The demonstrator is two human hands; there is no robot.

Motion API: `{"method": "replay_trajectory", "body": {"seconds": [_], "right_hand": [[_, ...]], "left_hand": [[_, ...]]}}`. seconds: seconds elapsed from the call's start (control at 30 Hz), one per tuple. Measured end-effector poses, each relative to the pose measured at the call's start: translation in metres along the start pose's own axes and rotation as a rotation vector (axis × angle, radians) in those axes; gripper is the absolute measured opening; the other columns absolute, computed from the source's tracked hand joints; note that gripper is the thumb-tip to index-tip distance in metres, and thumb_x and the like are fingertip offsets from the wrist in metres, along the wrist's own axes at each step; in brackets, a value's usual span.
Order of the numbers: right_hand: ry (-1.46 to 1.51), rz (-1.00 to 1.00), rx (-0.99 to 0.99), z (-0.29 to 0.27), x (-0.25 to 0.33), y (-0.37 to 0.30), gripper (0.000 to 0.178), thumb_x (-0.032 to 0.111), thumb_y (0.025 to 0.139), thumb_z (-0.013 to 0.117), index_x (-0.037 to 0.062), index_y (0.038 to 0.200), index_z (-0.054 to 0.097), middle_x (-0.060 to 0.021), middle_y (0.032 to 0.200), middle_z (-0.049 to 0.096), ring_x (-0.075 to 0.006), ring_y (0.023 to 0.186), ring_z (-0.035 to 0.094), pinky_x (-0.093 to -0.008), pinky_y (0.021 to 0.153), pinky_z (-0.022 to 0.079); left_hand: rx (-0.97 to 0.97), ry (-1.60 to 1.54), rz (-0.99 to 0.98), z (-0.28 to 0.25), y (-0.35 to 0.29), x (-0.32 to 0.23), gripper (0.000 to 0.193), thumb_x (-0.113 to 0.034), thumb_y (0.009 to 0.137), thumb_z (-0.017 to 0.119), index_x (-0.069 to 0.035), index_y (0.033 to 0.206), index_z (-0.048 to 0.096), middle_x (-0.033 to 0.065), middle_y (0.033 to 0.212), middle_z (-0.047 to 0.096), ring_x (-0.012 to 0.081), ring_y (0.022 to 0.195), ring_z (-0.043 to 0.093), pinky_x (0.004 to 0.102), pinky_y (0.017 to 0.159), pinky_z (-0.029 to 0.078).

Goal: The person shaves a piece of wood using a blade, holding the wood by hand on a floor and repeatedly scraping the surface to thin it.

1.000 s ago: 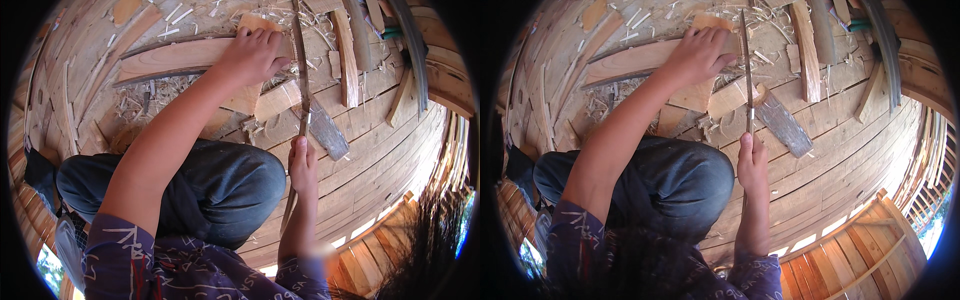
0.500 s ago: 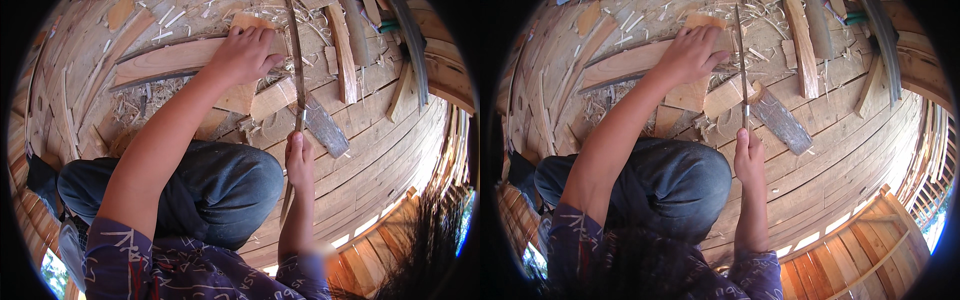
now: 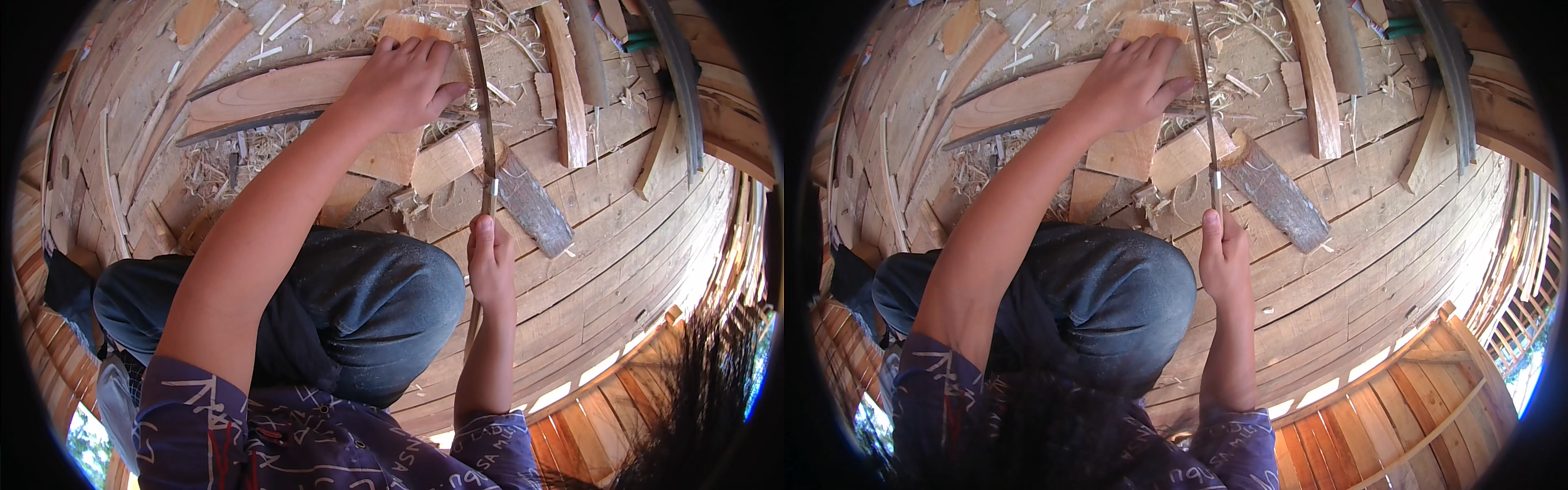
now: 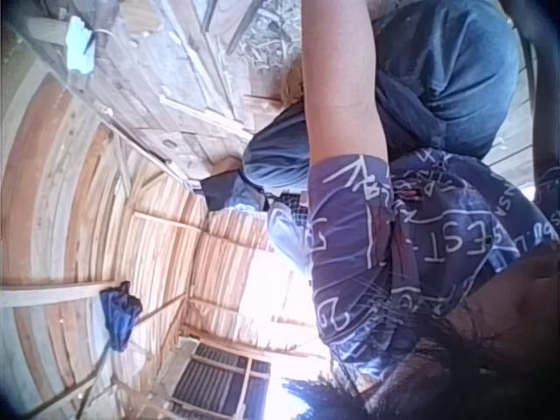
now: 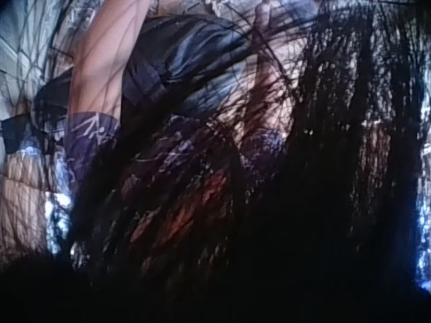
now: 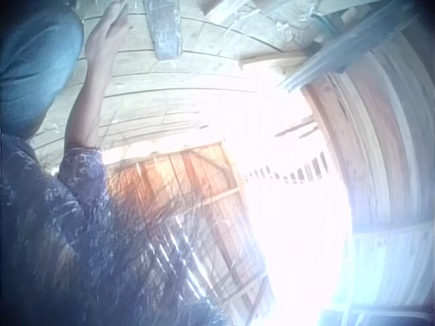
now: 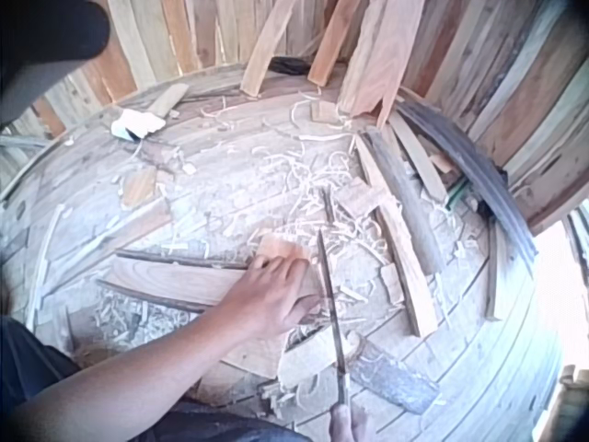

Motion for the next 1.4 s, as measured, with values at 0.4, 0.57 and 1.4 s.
{"method": "replay_trajectory", "body": {"seconds": [0.4,0.57,1.4], "right_hand": [[0.022,0.117,-0.006,-0.002,-0.002,0.008,0.051,0.041,0.104,0.042,-0.0013,0.076,0.048,-0.0054,0.06,0.038,-0.0131,0.063,0.038,-0.035,0.056,0.035],[-0.01,0.059,-0.006,-0.007,0.004,-0.004,0.05,0.044,0.105,0.036,0.0055,0.077,0.051,0.0037,0.06,0.04,-0.0065,0.055,0.035,-0.0262,0.05,0.028],[-0.062,0.064,-0.014,-0.008,0.013,0.023,0.051,0.047,0.105,0.035,0.0062,0.078,0.051,0.0038,0.059,0.039,-0.006,0.054,0.034,-0.0255,0.049,0.027]], "left_hand": [[0.037,-0.033,-0.01,0.001,0.003,0.0,0.053,-0.047,0.097,0.049,0.001,0.12,0.049,0.0217,0.116,0.062,0.034,0.114,0.057,0.0449,0.098,0.038],[-0.073,0.017,0.023,-0.002,0.0,-0.001,0.053,-0.047,0.096,0.051,0.001,0.118,0.052,0.0203,0.111,0.064,0.0326,0.11,0.059,0.0448,0.096,0.039],[0.018,-0.042,-0.015,0.0,0.003,0.001,0.052,-0.046,0.095,0.053,0.0,0.118,0.051,0.0201,0.114,0.063,0.033,0.112,0.058,0.0447,0.096,0.038]]}}
Point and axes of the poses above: each hand's wrist, its own y-axis towards the middle knuckle, its own z-axis out of the palm, x = y × z, the point moved 9 cm from there along y, towards the middle knuckle
